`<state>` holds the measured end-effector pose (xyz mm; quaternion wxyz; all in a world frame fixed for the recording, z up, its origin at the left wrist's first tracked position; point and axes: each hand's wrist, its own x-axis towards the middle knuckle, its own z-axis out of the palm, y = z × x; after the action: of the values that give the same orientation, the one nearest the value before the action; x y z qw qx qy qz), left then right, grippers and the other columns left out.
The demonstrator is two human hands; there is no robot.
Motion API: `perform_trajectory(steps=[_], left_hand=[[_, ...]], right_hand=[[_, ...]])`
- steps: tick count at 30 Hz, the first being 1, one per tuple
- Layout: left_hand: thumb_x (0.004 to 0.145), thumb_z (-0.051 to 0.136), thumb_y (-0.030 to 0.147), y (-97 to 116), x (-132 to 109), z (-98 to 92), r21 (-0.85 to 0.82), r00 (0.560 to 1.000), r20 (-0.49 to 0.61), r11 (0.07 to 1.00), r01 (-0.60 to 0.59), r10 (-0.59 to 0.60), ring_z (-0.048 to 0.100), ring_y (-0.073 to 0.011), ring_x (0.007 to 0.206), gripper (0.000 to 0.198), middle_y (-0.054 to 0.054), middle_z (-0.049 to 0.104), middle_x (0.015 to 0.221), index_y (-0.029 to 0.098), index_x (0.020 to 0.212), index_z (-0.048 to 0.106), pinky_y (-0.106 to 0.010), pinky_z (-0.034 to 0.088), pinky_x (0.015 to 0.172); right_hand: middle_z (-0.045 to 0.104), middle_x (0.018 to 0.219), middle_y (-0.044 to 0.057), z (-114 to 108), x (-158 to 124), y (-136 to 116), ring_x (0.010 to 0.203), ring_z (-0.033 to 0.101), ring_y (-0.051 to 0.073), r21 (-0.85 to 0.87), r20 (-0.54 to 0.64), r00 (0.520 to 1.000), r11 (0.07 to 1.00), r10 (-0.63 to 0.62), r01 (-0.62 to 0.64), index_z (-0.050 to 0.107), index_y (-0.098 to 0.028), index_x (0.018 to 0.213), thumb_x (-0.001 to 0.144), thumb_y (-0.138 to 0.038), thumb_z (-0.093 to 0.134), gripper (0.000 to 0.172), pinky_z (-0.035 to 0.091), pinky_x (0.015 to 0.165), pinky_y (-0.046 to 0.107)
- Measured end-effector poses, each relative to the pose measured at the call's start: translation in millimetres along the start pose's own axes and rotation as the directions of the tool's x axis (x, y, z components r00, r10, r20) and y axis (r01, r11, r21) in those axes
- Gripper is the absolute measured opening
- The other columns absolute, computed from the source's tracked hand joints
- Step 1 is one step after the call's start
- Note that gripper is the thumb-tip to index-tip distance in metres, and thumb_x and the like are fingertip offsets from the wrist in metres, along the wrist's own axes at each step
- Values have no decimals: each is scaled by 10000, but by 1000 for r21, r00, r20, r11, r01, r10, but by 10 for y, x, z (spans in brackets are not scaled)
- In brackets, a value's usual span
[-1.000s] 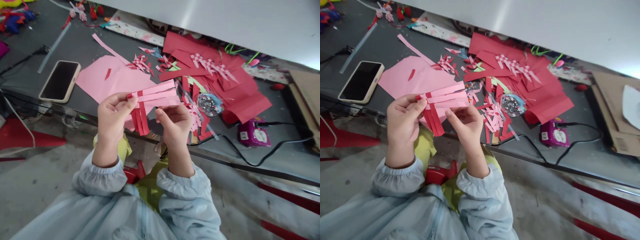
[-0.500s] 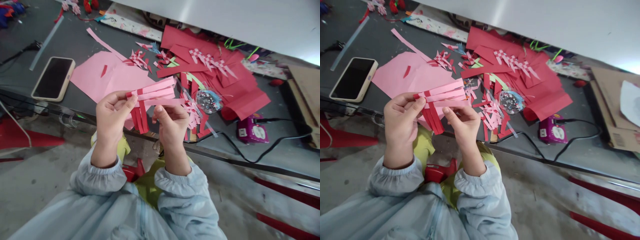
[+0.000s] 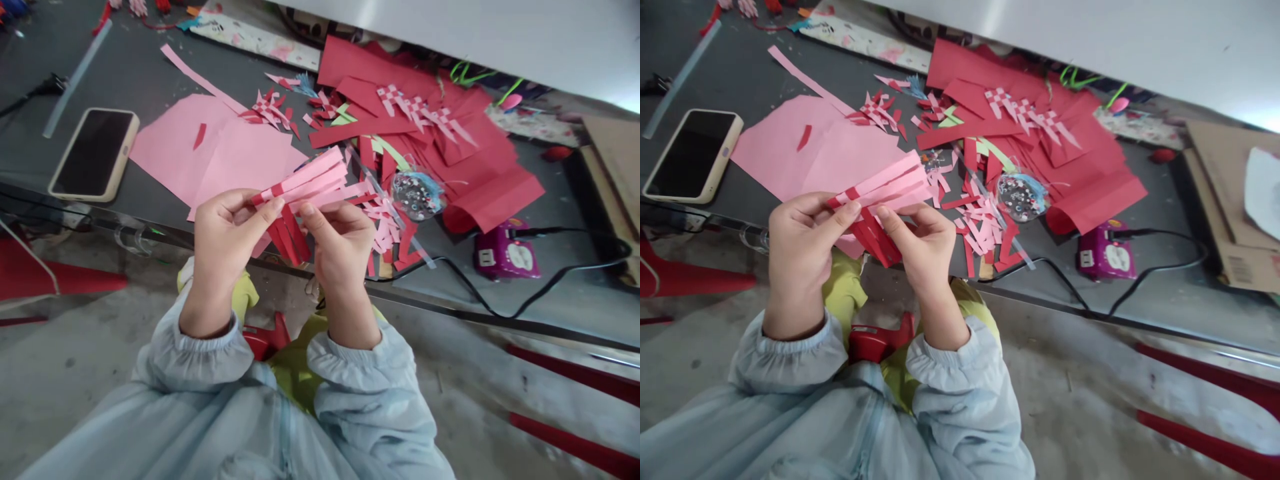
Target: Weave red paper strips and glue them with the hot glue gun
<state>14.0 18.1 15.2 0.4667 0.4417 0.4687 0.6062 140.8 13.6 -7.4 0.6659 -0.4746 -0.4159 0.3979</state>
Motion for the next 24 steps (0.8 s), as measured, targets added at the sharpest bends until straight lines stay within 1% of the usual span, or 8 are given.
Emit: perform_trajectory(steps=[3, 7, 11, 15, 17, 20, 22, 24], left_hand=[[691, 853, 398, 1, -6, -2, 43, 1000, 19, 999, 24, -25, 668, -129, 651, 247, 9, 696, 681, 182, 700, 736, -233, 570, 616], [694, 852, 399, 8, -14, -1, 46, 997, 25, 997, 66, -67, 675, -139, 655, 246, -10, 714, 707, 175, 707, 751, -240, 564, 612], [699, 848, 401, 3, -18, -4, 50, 997, 40, 997, 56, -58, 664, -126, 637, 239, -5, 717, 703, 179, 707, 758, -226, 559, 593], [716, 836, 393, 5, -27, -11, 69, 996, 48, 995, 69, -73, 656, -121, 610, 229, -1, 709, 688, 178, 705, 757, -221, 549, 565], [714, 839, 374, 12, -30, -11, 62, 993, 66, 994, 92, -96, 668, -131, 628, 215, -3, 708, 691, 176, 720, 755, -232, 561, 586], [665, 875, 319, 19, -32, 1, 2, 980, 132, 988, 152, -151, 704, -158, 717, 228, -19, 737, 776, 172, 784, 749, -252, 586, 657], [626, 894, 277, 16, -31, 13, -4, 971, 153, 982, 187, -184, 712, -169, 748, 259, -27, 745, 808, 168, 794, 729, -252, 586, 664], [627, 885, 242, 11, -30, 28, 21, 970, 147, 981, 192, -193, 710, -165, 734, 250, -22, 741, 790, 169, 788, 710, -247, 580, 648]], right_hand=[[664, 636, -34, 4, 4, -5, 570, 601, 87, 26, -20, 1000, 1000, 7, -6, 655, -192, 645, 669, -414, 833, 285, 528, 572, 240], [662, 627, -35, 18, 4, -11, 580, 612, 92, 40, -38, 999, 999, 23, -21, 629, -197, 631, 662, -403, 835, 293, 531, 568, 238], [673, 640, -28, 31, 0, -32, 599, 637, 106, 22, -30, 999, 999, 41, -40, 609, -202, 649, 677, -411, 816, 296, 546, 567, 245], [671, 669, -34, 35, 17, -49, 610, 647, 101, 43, -17, 999, 998, 38, -38, 592, -206, 693, 692, -345, 800, 251, 558, 589, 241], [638, 659, -52, 35, 34, -45, 596, 634, 89, 70, -39, 998, 996, 51, -48, 562, -213, 721, 663, -319, 815, 281, 559, 592, 232], [589, 657, -73, 37, 57, -35, 576, 615, 79, 84, -81, 993, 994, 81, -74, 495, -230, 756, 625, -336, 841, 385, 573, 607, 234], [579, 659, -74, 39, 62, -33, 572, 613, 78, 75, -77, 993, 994, 87, -81, 464, -235, 756, 628, -364, 846, 423, 583, 619, 237], [567, 647, -76, 38, 62, -36, 562, 610, 75, 72, -52, 995, 994, 89, -85, 451, -235, 747, 638, -379, 845, 434, 583, 614, 232]])
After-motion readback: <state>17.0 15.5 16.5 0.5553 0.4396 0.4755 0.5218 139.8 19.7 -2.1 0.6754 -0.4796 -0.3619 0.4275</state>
